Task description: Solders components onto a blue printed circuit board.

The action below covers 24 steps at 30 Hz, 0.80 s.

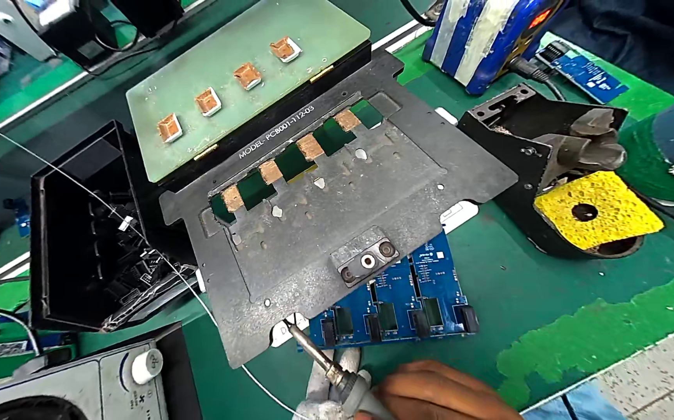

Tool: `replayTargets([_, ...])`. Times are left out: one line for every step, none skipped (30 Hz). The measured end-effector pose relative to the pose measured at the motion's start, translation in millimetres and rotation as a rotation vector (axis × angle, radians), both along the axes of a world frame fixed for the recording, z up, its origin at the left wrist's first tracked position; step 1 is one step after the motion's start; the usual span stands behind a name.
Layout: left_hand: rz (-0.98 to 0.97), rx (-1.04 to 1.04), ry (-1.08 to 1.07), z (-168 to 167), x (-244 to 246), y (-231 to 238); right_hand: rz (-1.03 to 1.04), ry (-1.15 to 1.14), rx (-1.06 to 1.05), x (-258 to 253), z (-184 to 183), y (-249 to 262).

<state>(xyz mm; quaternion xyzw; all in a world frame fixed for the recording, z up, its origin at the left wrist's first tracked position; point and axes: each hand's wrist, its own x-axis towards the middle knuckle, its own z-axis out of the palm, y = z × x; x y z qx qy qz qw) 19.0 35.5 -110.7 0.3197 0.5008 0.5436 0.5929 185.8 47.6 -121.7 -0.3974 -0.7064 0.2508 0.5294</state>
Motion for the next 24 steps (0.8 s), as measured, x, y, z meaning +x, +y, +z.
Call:
replayTargets([0.009,-0.007,-0.009,0.5,0.5,0.4,-0.009,-0.013,0.008,-0.3,0.1,0.3])
replayTargets([0.009,-0.004,-0.008,-0.8,-0.2,0.0,-0.020,-0.027,0.015,0.3,0.0,0.5])
replayTargets([0.018,-0.007,0.011,-2.5,-0.6,0.0,-0.031,-0.041,0.019,2.0,-0.3,0.4])
replayTargets([0.015,-0.011,0.016,-3.3,-1.3,0.5,-0.044,-0.054,0.024,4.6,-0.8,0.1])
replayTargets([0.004,-0.005,-0.001,-3.4,-1.8,1.5,-0.064,-0.064,0.031,7.7,-1.2,-0.3])
replayTargets([-0.019,0.014,-0.036,-3.7,-2.4,3.2,-0.084,-0.075,0.036,11.5,-1.8,-0.7])
replayTargets([-0.036,0.031,-0.082,-4.0,-2.6,4.8,-0.104,-0.088,0.037,16.1,-2.0,-1.1])
replayTargets([-0.032,0.036,-0.106,-3.5,-1.5,6.1,-0.124,-0.101,0.037,21.1,-2.1,-1.6])
replayTargets([-0.024,0.048,-0.108,-4.5,-1.4,6.4,-0.147,-0.113,0.034,25.9,-2.3,-2.4])
replayTargets([-0.015,0.057,-0.104,-5.4,-0.9,6.5,-0.168,-0.128,0.026,30.5,-2.6,-3.3])
replayTargets([-0.006,0.054,-0.108,-4.5,0.1,7.3,-0.189,-0.142,0.022,34.7,-3.4,-4.0])
replayTargets([-0.006,0.040,-0.120,-2.3,0.9,8.5,-0.208,-0.157,0.023,38.4,-4.5,-4.5])
replayTargets([-0.016,0.030,-0.117,-0.3,1.2,9.5,-0.228,-0.179,0.026,41.7,-6.5,-5.1])
replayTargets([-0.022,0.025,-0.106,1.3,1.6,10.2,-0.247,-0.207,0.027,44.5,-8.9,-5.8])
replayTargets([-0.019,0.023,-0.092,2.0,2.0,11.0,-0.261,-0.238,0.026,47.3,-11.5,-6.1])
replayTargets([-0.015,0.026,-0.079,1.8,2.2,11.6,-0.273,-0.269,0.023,49.4,-13.9,-6.0])
replayTargets([-0.010,0.034,-0.065,0.9,2.5,12.2,-0.281,-0.301,0.020,51.4,-16.5,-5.5])
replayTargets([-0.001,0.041,-0.055,0.0,2.8,13.1,-0.286,-0.326,0.018,52.9,-18.5,-4.8])
replayTargets([0.015,0.043,-0.041,-0.6,3.4,14.3,-0.288,-0.347,0.014,54.3,-18.6,-4.4])
replayTargets([0.033,0.043,-0.023,-1.3,3.9,15.4,-0.285,-0.367,0.013,55.4,-17.6,-4.4])
replayTargets([0.052,0.044,-0.002,-1.9,4.2,16.6,-0.285,-0.381,0.016,56.0,-16.4,-4.3])
replayTargets([0.068,0.047,0.009,-2.3,4.6,17.8,-0.294,-0.391,0.028,56.3,-16.0,-3.6])
replayTargets([0.079,0.053,0.021,-2.4,5.2,19.2,-0.309,-0.391,0.042,56.4,-16.1,-2.8])
replayTargets([0.086,0.058,0.026,-2.5,5.9,20.6,-0.327,-0.388,0.052,56.6,-15.7,-1.6])
